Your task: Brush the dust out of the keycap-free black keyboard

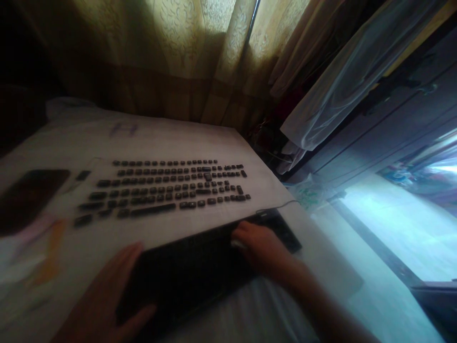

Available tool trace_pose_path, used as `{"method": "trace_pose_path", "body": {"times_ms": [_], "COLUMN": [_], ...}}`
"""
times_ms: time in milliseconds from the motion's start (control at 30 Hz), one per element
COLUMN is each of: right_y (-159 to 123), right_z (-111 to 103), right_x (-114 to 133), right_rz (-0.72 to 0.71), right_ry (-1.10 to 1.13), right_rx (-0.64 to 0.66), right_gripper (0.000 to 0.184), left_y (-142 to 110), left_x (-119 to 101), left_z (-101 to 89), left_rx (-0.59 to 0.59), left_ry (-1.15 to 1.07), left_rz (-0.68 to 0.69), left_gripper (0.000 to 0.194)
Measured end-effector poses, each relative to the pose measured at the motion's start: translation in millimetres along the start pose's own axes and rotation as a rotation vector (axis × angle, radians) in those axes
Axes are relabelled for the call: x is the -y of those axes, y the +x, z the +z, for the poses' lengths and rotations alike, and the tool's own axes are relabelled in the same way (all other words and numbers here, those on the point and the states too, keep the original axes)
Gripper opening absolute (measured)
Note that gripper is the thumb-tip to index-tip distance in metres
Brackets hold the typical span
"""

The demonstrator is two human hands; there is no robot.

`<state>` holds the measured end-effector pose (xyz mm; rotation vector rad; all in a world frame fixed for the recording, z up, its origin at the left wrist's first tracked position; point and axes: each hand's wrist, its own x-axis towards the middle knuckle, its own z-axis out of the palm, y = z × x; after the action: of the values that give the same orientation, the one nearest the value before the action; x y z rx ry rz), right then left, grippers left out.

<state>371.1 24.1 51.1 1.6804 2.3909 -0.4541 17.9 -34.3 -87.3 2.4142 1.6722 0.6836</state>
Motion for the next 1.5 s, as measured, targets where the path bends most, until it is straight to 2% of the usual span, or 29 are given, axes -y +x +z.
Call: {"method": "trace_pose_path", "body": {"times_ms": [267,433,667,867,1000,1200,1500], "right_y": [2.8,3.2,1.3,5.3,5.9,3.6,2.6], "right_z": [5.4,1.9,-5.3,-4.8,-4.8,-6.3,-5.0], "right_x": [2.3,3.8,0.5,14.7,17.2,5.1,-2.3], "right_rz": [-0.103,-0.079,0.003,-0.067,-0.084,-0.025,0.082], "right_ry": [0.132,0.206,0.153,0.128,0.096,0.054,0.127], "right_rx": [-0.046,-0.044,-0.022,0.028,0.013,0.022,-0.121], "right_gripper": [0.033,0.027,0.026,0.032,0.032,0.031,0.016], "left_y": [4.3,3.5,6.2,9.3,10.9,11.0,11.8], "left_x": [-5.0,-5.3,-8.3,-12.5,-13.4,-13.2,-15.3], "left_z": [-4.5,-4.6,-8.9,-12.6,-14.0,-16.5,-16.4], "left_rx": [-0.027,-0.018,-0.042,-0.05,-0.075,-0.063,-0.064], "left_ry": [0.012,0.01,0.018,0.044,0.033,0.004,0.011], "left_rz": [0.02,0.009,0.033,0.043,0.071,0.065,0.056], "left_gripper": [0.091,0.091,0.089,0.088,0.087,0.088,0.086]}}
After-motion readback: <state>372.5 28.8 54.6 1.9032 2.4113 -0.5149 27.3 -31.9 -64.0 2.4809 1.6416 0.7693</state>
